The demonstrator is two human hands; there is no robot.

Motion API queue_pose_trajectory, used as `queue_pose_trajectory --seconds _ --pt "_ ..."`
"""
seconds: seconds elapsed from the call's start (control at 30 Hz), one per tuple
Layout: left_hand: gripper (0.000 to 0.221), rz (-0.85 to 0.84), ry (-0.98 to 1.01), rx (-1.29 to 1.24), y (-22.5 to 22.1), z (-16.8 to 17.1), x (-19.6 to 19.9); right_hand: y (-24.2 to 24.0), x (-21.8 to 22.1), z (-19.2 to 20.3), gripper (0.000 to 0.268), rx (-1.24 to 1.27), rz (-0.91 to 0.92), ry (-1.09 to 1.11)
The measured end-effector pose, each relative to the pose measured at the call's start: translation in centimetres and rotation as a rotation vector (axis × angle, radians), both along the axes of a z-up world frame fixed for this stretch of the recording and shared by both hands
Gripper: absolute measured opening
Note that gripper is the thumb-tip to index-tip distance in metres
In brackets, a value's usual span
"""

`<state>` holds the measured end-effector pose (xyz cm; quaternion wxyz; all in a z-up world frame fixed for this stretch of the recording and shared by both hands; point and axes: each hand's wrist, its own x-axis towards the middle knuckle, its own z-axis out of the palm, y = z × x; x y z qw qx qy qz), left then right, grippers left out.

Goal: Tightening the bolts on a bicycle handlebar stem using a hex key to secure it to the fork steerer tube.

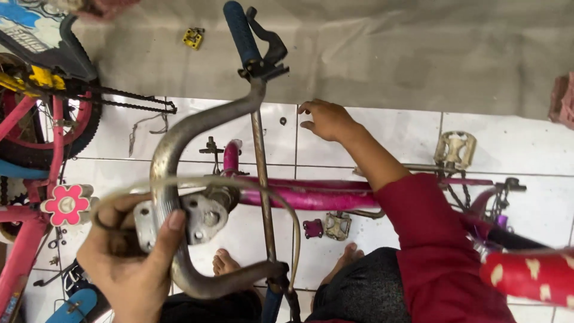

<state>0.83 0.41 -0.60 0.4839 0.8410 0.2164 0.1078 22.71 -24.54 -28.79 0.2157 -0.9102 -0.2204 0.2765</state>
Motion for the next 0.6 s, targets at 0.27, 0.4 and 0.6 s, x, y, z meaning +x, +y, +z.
queue_pose_trajectory --seconds 0.27,0.4,0.6 --pt "0.031 -0.168 -0.093 0.028 0.4 0.2 0.4 -4.2 -7.0 10.5 0.030 0.090 -0.231 -0.160" --pt "0.026 -0.216 -0.144 0.087 1.0 -0.5 0.0 -6.0 -11.4 13.7 0.021 0.142 -0.345 -0.305" --pt "0.024 -0.283 -0.247 0.102 3.0 -2.6 0.1 -7.8 -16.9 15.3 0.014 0.235 -0.441 -0.558"
